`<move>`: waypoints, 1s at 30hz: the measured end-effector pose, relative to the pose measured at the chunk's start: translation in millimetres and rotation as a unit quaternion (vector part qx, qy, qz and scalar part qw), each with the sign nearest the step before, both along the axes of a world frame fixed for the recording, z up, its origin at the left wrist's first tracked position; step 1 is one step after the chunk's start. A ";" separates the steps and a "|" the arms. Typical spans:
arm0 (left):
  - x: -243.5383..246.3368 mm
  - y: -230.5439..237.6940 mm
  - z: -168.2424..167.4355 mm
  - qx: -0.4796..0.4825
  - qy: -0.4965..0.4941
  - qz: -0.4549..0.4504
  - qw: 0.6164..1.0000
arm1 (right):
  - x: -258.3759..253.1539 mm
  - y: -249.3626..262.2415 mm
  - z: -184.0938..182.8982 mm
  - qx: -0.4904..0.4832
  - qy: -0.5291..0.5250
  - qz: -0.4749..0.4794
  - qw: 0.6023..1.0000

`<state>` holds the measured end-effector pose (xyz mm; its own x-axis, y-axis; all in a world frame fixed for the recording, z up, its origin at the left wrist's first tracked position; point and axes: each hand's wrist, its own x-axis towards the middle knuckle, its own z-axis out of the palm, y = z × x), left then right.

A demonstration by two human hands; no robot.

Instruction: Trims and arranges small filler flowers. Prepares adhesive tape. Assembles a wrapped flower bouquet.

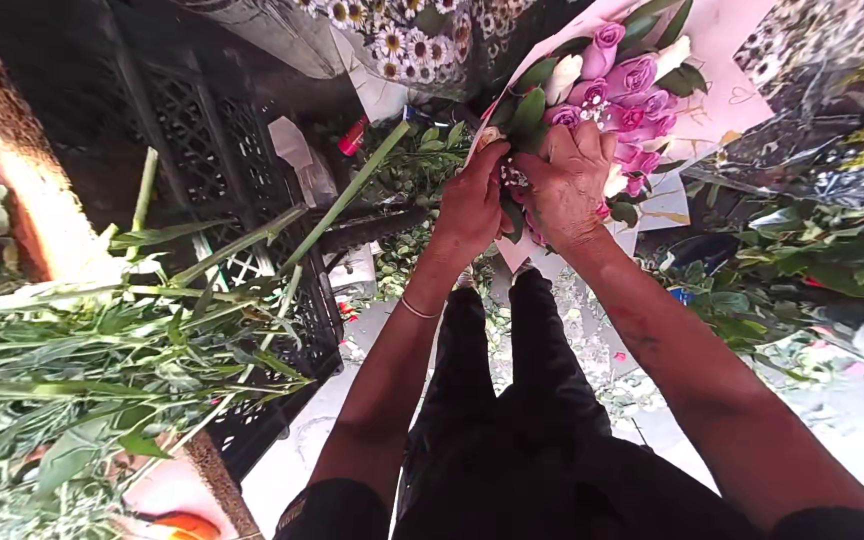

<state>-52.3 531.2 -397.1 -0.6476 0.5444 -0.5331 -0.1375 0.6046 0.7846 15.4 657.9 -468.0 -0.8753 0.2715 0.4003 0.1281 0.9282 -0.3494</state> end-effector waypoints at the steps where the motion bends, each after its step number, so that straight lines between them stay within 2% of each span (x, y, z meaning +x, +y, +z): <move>1: 0.9 0.2 1.7 -0.006 0.000 0.001 1.000 | -3.4 -1.1 -0.8 0.005 -0.012 -0.003 1.000; 8: 2.8 0.0 11.8 -0.019 -0.022 -0.013 0.999 | -22.1 -0.9 7.8 0.014 -0.130 0.002 0.991; 11: 3.9 -2.0 10.5 -0.012 -0.022 -0.010 1.000 | -17.7 5.3 27.0 -0.028 -0.194 0.016 0.980; 14: 4.7 -6.0 10.4 0.006 -0.024 -0.003 1.000 | -5.5 15.7 45.7 -0.102 -0.196 0.039 0.975; 17: 8.4 -8.8 14.2 0.055 -0.024 0.041 0.997 | 2.6 22.9 50.4 -0.129 -0.152 0.032 0.979; 19: 14.9 -14.2 17.7 0.121 0.006 0.100 0.988 | 7.4 23.8 50.2 -0.142 -0.103 0.014 0.984; 23: 34.2 -27.8 27.8 0.245 0.041 0.226 0.942 | 41.2 23.9 68.2 -0.201 0.060 -0.047 0.977; 26: 53.3 -34.4 32.0 0.257 0.036 0.279 0.925 | 80.6 19.0 77.8 -0.243 0.155 -0.115 0.951; 28: 68.2 -37.4 31.1 0.247 0.032 0.297 0.922 | 103.9 8.2 77.6 -0.281 0.172 -0.140 0.934; 30: 87.6 -40.5 36.0 0.225 0.026 0.311 0.923 | 123.2 -8.3 75.5 -0.328 0.156 -0.124 0.924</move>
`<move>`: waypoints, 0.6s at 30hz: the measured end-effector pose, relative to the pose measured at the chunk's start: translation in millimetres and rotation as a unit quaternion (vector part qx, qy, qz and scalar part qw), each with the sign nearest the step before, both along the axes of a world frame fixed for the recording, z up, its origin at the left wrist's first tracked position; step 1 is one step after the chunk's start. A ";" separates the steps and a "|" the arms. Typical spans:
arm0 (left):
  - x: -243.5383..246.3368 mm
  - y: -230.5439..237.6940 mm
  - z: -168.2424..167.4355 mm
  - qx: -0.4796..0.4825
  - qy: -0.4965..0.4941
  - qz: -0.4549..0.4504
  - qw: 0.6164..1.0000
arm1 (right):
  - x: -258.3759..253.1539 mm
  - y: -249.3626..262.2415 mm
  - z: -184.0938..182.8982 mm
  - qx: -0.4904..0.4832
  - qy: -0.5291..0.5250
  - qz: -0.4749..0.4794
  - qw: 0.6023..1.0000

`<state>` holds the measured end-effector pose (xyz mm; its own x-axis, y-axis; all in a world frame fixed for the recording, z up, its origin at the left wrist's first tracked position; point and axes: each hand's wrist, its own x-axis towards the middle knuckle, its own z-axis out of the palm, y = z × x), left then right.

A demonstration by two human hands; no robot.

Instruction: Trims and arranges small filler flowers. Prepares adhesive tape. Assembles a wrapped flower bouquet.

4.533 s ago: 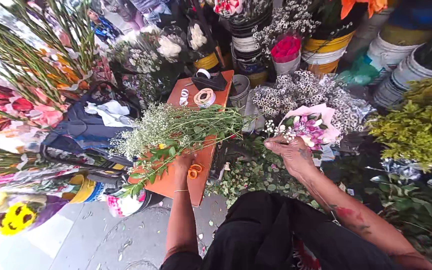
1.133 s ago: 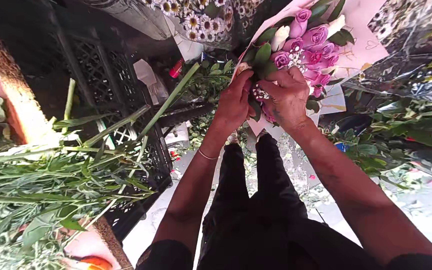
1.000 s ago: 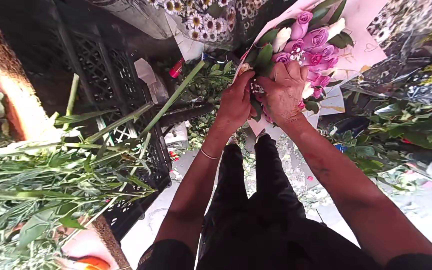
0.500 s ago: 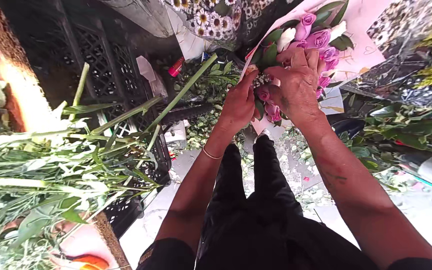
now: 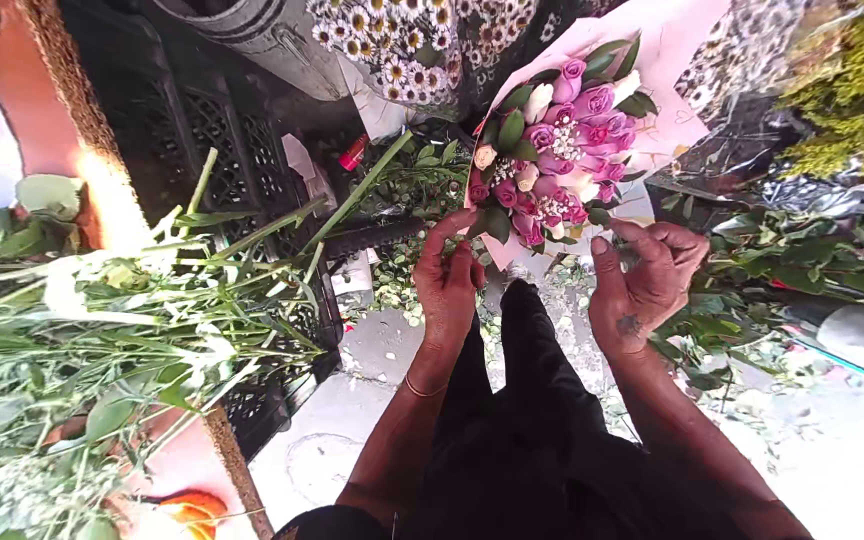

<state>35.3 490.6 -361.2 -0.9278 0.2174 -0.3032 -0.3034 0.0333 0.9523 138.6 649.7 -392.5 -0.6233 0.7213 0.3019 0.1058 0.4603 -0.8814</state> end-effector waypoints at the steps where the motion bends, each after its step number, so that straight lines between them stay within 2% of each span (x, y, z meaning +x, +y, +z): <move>1: 11.6 -3.5 5.9 -0.010 -0.009 0.001 1.000 | 7.6 -9.8 -0.1 -0.022 -0.003 0.028 0.999; 3: 36.6 -18.0 27.7 -0.032 -0.027 -0.027 0.999 | 17.0 -28.1 7.2 -0.060 -0.014 0.107 0.992; 6: 76.7 -59.6 82.4 -0.060 -0.042 -0.123 0.990 | 20.0 -40.2 38.1 -0.078 -0.021 0.233 0.969; 9: 114.0 -111.9 142.2 -0.124 0.031 -0.138 0.982 | 7.7 -32.6 81.5 -0.022 -0.022 0.342 0.939; 11: 136.8 -147.5 178.9 -0.189 0.096 -0.069 0.975 | -6.7 -24.2 107.3 0.043 -0.016 0.398 0.916; 13: 161.7 -185.5 204.4 -0.242 0.127 0.044 0.961 | -20.2 -19.2 127.8 0.085 0.001 0.438 0.895; 16: 193.7 -251.9 209.1 -0.303 0.129 0.235 0.915 | -38.2 -38.5 155.4 0.098 0.037 0.484 0.869; 18: 209.8 -292.9 200.1 -0.314 0.090 0.320 0.889 | -42.4 -76.8 180.4 0.096 0.062 0.521 0.846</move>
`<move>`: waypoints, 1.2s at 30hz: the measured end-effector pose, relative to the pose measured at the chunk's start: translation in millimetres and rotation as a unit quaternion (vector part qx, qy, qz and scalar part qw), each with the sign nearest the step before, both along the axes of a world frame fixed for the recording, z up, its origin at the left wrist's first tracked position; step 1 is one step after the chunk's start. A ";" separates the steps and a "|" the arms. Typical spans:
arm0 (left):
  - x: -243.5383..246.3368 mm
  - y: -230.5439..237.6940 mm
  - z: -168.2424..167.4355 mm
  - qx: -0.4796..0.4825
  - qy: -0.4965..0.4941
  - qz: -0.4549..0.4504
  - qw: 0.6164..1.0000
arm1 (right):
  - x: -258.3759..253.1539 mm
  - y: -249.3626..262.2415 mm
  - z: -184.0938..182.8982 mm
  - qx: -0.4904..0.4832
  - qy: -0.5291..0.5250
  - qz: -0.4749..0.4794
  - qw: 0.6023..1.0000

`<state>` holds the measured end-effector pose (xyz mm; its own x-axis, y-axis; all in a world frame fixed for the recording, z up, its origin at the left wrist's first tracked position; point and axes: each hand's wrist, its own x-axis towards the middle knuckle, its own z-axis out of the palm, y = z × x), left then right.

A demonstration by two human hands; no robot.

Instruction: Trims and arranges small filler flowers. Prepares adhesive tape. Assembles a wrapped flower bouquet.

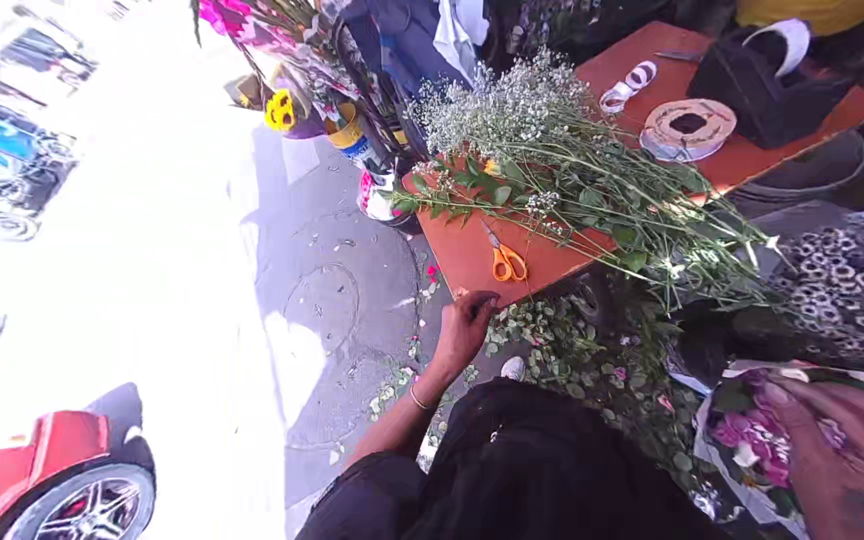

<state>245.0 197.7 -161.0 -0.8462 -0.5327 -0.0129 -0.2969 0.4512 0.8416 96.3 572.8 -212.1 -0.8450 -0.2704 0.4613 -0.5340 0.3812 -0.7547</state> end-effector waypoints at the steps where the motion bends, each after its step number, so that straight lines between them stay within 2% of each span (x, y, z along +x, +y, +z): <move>1: 5.8 -16.3 -3.7 0.018 -0.009 0.026 0.999 | 0.0 -26.6 14.2 0.008 0.008 0.031 0.999; 4: 16.1 -43.9 -13.8 0.067 0.010 0.040 0.997 | -2.2 -124.1 43.3 0.112 0.026 0.140 0.983; 6: 19.3 -49.0 -20.3 0.088 0.034 0.027 0.995 | -13.7 -191.2 41.1 0.186 -0.012 0.170 0.968; 10: 16.4 -56.3 -28.7 0.137 0.058 -0.023 0.989 | -45.8 -295.9 18.8 0.313 -0.134 0.128 0.931; 13: 9.7 -64.6 -33.1 0.145 0.074 -0.055 0.985 | -48.2 -322.2 7.9 0.310 -0.195 0.089 0.926; 16: -7.3 -76.8 -36.8 0.140 0.100 -0.064 0.983 | -25.0 -307.4 14.0 0.169 -0.136 0.040 0.975; 18: -26.3 -73.5 -35.7 0.154 0.124 -0.100 0.975 | -1.9 -285.8 26.0 0.101 -0.079 0.063 0.990; 21: -55.6 -47.2 -26.2 0.175 0.159 -0.167 0.957 | 34.1 -256.2 48.8 0.100 -0.054 0.088 0.990; 23: -68.9 -27.5 -20.0 0.206 0.175 -0.203 0.941 | 52.8 -235.5 55.1 0.089 -0.073 0.062 0.992; 25: -80.7 -11.1 -17.3 0.260 0.190 -0.232 0.918 | 65.3 -210.8 54.8 0.037 -0.135 0.018 0.990; 28: -91.5 15.5 -21.2 0.319 0.177 -0.276 0.889 | 87.0 -175.1 53.4 -0.022 -0.259 -0.024 0.965; 30: -93.6 37.4 -27.3 0.350 0.177 -0.291 0.873 | 102.5 -159.0 53.7 -0.036 -0.299 -0.059 0.952; 33: -97.7 62.6 -29.5 0.369 0.160 -0.317 0.859 | 120.0 -139.5 53.9 -0.040 -0.295 -0.103 0.949; 36: -98.8 80.2 -28.9 0.372 0.121 -0.394 0.831 | 127.1 -122.2 47.8 -0.010 -0.224 -0.150 0.963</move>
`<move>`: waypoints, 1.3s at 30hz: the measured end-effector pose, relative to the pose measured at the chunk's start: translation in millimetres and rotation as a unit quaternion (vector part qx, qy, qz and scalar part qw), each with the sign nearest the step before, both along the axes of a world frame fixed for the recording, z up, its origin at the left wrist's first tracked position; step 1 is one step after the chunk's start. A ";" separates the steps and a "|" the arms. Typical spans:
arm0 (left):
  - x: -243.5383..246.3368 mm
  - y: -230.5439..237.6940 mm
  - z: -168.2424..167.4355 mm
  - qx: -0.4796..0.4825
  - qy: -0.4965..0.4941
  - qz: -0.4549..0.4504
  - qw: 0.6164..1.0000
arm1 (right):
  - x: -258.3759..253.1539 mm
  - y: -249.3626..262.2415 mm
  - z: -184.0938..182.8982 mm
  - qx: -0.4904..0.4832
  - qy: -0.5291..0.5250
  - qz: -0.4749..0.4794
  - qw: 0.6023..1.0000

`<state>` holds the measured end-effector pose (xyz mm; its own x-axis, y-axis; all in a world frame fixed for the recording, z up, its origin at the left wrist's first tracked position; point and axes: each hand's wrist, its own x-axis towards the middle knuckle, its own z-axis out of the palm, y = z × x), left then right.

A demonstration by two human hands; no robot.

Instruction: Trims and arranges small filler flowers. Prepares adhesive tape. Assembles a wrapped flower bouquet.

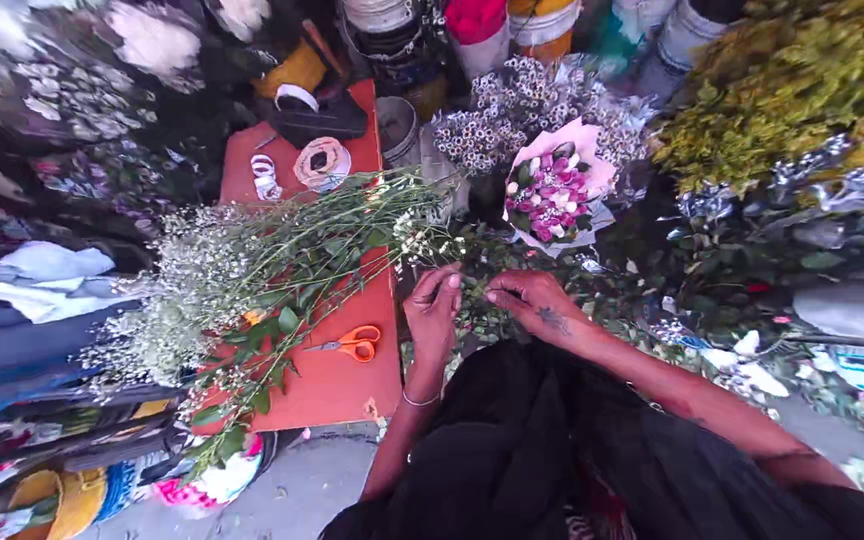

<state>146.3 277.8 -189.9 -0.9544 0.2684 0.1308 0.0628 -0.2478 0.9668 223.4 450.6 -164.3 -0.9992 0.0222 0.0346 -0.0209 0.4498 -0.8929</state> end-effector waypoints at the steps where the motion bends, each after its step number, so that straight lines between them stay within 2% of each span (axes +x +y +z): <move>1: -0.5 6.4 1.1 -0.008 0.000 -0.017 1.000 | 0.5 5.6 -3.3 0.013 0.023 -0.007 1.000; 4: -4.5 28.1 0.6 -0.039 0.055 -0.011 0.998 | -0.3 22.4 -11.3 0.001 0.055 -0.025 0.998; 7: 2.6 51.7 -4.3 -0.093 0.245 0.020 0.965 | -7.7 43.8 -19.9 -0.029 -0.045 -0.049 0.997; 9: 9.0 67.1 5.0 -0.116 0.347 0.007 0.931 | -16.9 59.7 -51.7 0.010 -0.180 -0.010 0.984; 11: 6.8 85.9 15.5 -0.120 0.383 -0.006 0.916 | -17.5 71.0 -105.5 0.041 -0.275 0.080 0.957; 13: -8.2 107.1 13.7 -0.156 0.436 -0.009 0.887 | -12.4 89.4 -129.7 0.021 -0.283 0.139 0.949; 14: -15.3 114.4 7.2 -0.181 0.436 -0.016 0.881 | -11.6 100.0 -131.1 0.007 -0.233 0.138 0.962; 16: -24.4 125.4 -7.8 -0.238 0.400 -0.030 0.884 | -15.6 125.4 -120.7 -0.065 -0.037 0.082 0.994; 17: -26.2 130.1 -14.6 -0.273 0.376 -0.041 0.885 | -20.3 139.2 -112.3 -0.126 0.041 0.049 0.990; 18: -26.8 135.9 -19.5 -0.307 0.342 -0.067 0.886 | -23.8 154.3 -101.1 -0.182 0.069 0.035 0.980; 20: -27.9 151.6 -25.5 -0.338 0.254 -0.155 0.893 | -26.0 182.1 -89.8 -0.249 0.074 0.040 0.965; 23: -36.7 175.7 -33.5 -0.258 0.071 -0.323 0.908 | -20.9 203.3 -101.2 -0.318 0.092 0.040 0.943; 26: -53.5 194.9 -52.2 -0.185 -0.055 -0.432 0.881 | -16.4 222.2 -120.5 -0.403 0.070 0.037 0.912; 29: -69.5 207.7 -72.9 -0.154 -0.136 -0.506 0.838 | -10.8 233.9 -142.1 -0.416 0.073 0.006 0.906; 33: -88.5 231.4 -110.5 -0.158 -0.177 -0.565 0.790 | 3.6 229.3 -177.8 -0.393 0.100 -0.108 0.908; 35: -92.3 245.6 -128.6 -0.195 -0.175 -0.564 0.783 | 17.1 225.1 -191.4 -0.374 0.085 -0.221 0.897; 37: -94.0 257.6 -145.2 -0.269 -0.151 -0.509 0.804 | 27.4 225.5 -205.5 -0.384 0.062 -0.368 0.845; 39: -94.9 263.8 -163.5 -0.387 -0.053 -0.411 0.824 | 35.8 230.6 -223.1 -0.395 0.052 -0.503 0.767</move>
